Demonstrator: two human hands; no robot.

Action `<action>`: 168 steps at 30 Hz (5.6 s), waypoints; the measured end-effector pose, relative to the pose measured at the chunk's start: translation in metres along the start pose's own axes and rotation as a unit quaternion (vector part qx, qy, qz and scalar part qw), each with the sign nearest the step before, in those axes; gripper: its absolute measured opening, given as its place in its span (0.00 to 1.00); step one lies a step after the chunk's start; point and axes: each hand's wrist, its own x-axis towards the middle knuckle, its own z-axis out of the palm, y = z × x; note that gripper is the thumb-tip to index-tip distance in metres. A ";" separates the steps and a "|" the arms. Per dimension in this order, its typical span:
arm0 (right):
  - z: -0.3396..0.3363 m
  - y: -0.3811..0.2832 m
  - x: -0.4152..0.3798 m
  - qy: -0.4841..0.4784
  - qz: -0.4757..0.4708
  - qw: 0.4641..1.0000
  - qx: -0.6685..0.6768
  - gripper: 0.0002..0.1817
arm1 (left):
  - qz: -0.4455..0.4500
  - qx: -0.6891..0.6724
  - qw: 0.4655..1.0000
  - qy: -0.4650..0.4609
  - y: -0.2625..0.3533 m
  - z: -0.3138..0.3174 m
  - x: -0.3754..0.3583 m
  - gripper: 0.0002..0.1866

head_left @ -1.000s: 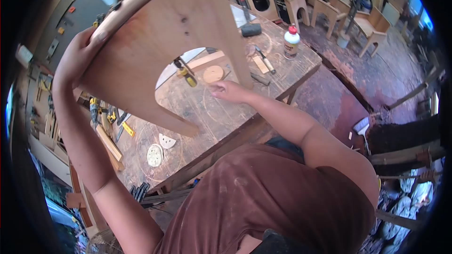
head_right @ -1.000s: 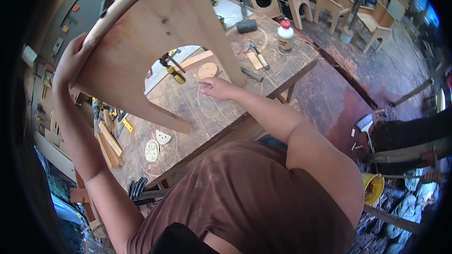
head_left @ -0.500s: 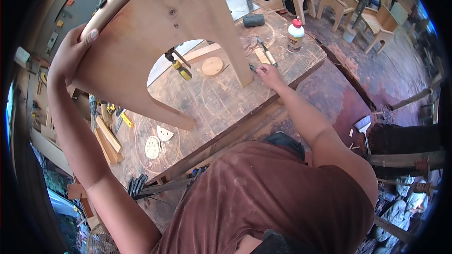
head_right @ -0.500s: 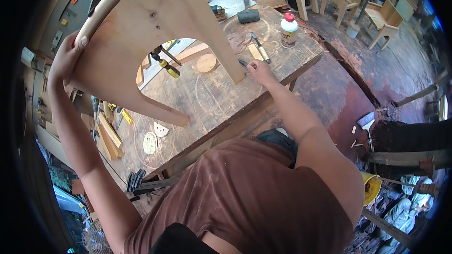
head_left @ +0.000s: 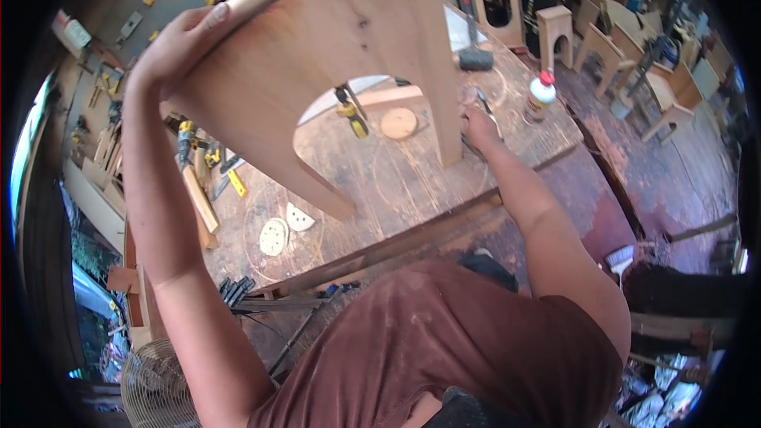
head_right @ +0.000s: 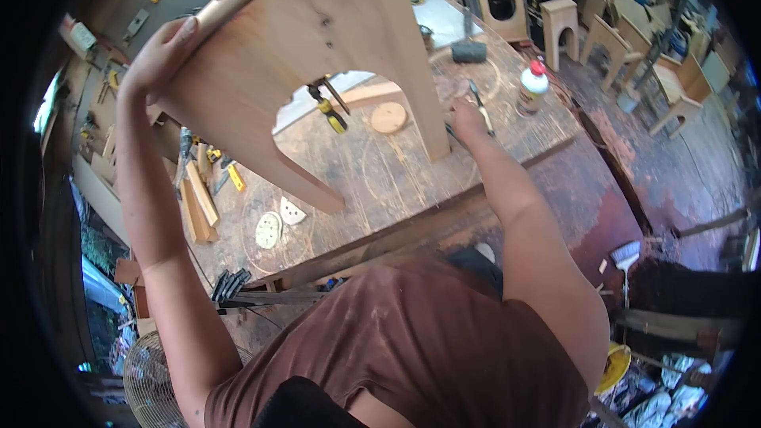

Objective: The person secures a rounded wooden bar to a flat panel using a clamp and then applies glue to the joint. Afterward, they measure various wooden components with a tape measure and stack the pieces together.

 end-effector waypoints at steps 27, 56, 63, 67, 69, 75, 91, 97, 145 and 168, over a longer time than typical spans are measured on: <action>-0.171 -0.057 0.039 0.322 -0.097 0.890 0.309 0.17 | -0.029 0.027 0.999 -0.002 0.008 -0.005 -0.004 0.47; -0.298 -0.339 0.001 0.290 -0.420 0.758 -0.406 0.09 | 0.076 0.007 0.996 0.036 0.012 -0.004 -0.021 0.47; -0.257 -0.392 -0.020 0.279 -0.416 0.798 -0.336 0.10 | 0.113 0.006 0.993 0.042 0.016 -0.010 -0.028 0.50; -0.222 -0.435 -0.040 0.301 -0.482 0.766 -0.299 0.07 | 0.126 -0.001 0.992 0.018 0.016 -0.015 -0.033 0.52; -0.219 -0.441 -0.044 0.316 -0.508 0.738 -0.312 0.06 | 0.088 -0.020 0.996 -0.003 0.013 -0.016 -0.029 0.52; -0.249 -0.392 -0.019 0.340 -0.549 0.708 -0.285 0.07 | 0.102 0.016 0.994 0.029 0.011 -0.015 -0.031 0.47; -0.258 -0.376 -0.022 0.309 -0.520 0.778 -0.171 0.07 | 0.046 -0.044 0.997 0.033 -0.038 -0.031 -0.013 0.43; -0.213 -0.448 -0.051 0.294 -0.584 0.749 -0.105 0.07 | 0.017 -0.099 0.994 -0.051 -0.064 -0.033 -0.056 0.49; -0.205 -0.437 -0.040 0.339 -0.669 0.644 -0.153 0.02 | 0.101 -0.197 0.974 -0.040 -0.064 -0.022 -0.052 0.27; -0.236 -0.382 -0.018 0.344 -0.662 0.647 -0.156 0.02 | 0.098 -0.204 0.973 -0.047 -0.066 -0.020 -0.051 0.28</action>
